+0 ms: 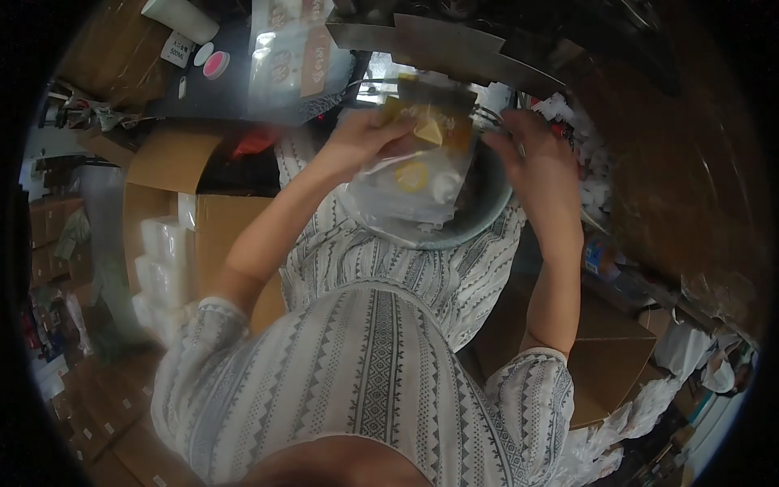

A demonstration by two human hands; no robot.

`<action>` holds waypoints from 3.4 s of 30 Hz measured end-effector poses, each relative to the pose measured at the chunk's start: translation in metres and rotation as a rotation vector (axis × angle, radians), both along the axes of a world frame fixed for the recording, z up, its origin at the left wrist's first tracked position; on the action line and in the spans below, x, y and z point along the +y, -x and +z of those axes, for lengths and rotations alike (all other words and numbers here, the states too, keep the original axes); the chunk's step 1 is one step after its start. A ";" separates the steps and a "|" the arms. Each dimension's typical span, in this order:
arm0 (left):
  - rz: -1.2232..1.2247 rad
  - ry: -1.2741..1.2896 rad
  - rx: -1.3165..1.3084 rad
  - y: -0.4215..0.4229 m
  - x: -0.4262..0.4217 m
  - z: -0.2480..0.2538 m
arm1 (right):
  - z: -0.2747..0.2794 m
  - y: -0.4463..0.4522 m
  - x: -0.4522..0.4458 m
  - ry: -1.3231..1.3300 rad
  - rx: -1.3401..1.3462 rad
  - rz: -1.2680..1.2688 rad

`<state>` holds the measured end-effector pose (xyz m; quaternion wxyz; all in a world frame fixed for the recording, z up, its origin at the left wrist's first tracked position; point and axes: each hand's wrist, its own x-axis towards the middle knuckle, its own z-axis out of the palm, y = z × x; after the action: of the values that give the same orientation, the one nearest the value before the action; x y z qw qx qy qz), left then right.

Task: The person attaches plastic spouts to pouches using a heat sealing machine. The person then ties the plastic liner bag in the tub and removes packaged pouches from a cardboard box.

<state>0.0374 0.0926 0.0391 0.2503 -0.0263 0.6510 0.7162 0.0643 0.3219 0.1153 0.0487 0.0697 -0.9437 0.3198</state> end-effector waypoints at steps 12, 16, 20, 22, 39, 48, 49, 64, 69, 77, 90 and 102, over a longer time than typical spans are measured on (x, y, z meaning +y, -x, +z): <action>0.166 1.516 1.240 0.013 -0.087 -0.040 | -0.057 0.041 0.050 -0.328 0.088 -0.134; 0.147 1.331 1.030 -0.008 -0.102 -0.029 | -0.052 0.017 0.059 -0.125 -0.070 -0.190; 0.185 1.252 1.072 -0.011 -0.106 -0.023 | -0.044 0.010 0.062 -0.133 -0.155 -0.124; 0.190 1.252 1.087 -0.014 -0.104 -0.015 | -0.039 0.004 0.063 -0.136 -0.135 -0.145; 0.288 1.064 0.995 -0.049 -0.070 0.021 | -0.021 0.012 0.060 -0.140 -0.101 -0.134; 0.241 1.047 1.044 -0.053 -0.049 0.033 | -0.004 -0.007 -0.003 0.551 -0.273 -0.039; 0.241 1.050 1.043 -0.054 -0.048 0.034 | -0.002 -0.010 -0.013 0.468 -0.177 0.051; -0.090 0.784 0.904 -0.052 -0.020 0.019 | -0.004 -0.009 -0.022 0.346 -0.029 0.190; -0.041 0.789 0.920 -0.052 -0.021 0.021 | -0.004 -0.014 -0.015 0.114 0.061 0.194; -0.171 0.427 0.415 -0.038 -0.006 0.011 | -0.022 -0.003 -0.019 0.355 0.056 0.080; 0.293 0.601 0.643 0.024 -0.030 0.004 | -0.070 0.032 0.064 -0.416 0.226 -0.194; 0.326 1.175 0.937 -0.041 -0.084 0.017 | -0.001 -0.004 -0.005 0.260 -0.093 -0.126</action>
<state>0.0781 0.0082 0.0557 -0.2154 0.0554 0.9505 0.2167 0.0685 0.3166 0.1144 0.0335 -0.0116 -0.8979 0.4387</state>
